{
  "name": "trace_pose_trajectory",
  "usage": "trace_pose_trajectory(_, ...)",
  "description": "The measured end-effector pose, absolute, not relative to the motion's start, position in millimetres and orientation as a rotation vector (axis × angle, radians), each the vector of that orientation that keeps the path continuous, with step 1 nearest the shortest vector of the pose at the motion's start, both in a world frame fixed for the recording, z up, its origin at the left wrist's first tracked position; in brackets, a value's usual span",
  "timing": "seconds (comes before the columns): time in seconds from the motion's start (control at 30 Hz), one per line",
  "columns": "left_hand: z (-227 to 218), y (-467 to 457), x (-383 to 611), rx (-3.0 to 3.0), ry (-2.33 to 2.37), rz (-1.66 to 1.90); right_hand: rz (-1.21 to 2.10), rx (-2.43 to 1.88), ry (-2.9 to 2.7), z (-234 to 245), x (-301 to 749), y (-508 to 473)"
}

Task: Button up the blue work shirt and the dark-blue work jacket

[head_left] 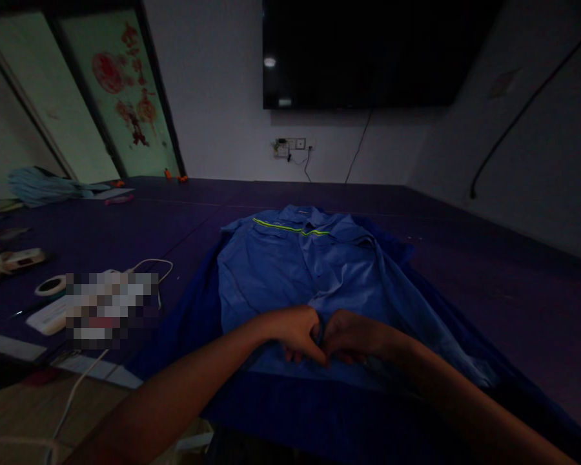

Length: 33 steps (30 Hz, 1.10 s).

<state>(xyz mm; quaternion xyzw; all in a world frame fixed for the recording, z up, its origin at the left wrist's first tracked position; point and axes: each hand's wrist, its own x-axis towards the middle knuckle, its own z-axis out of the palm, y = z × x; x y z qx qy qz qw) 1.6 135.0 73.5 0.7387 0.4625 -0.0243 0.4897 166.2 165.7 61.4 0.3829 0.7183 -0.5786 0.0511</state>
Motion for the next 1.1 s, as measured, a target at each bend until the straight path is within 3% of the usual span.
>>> trace_pose_trajectory(0.57,70,138,1,1.786,1.057,-0.082,-1.794,1.094,2.446,72,173,174)
trace_pose_trajectory(1.1,74,137,1,1.773,1.044,-0.099,-1.466,1.046,2.758,61,171,173)
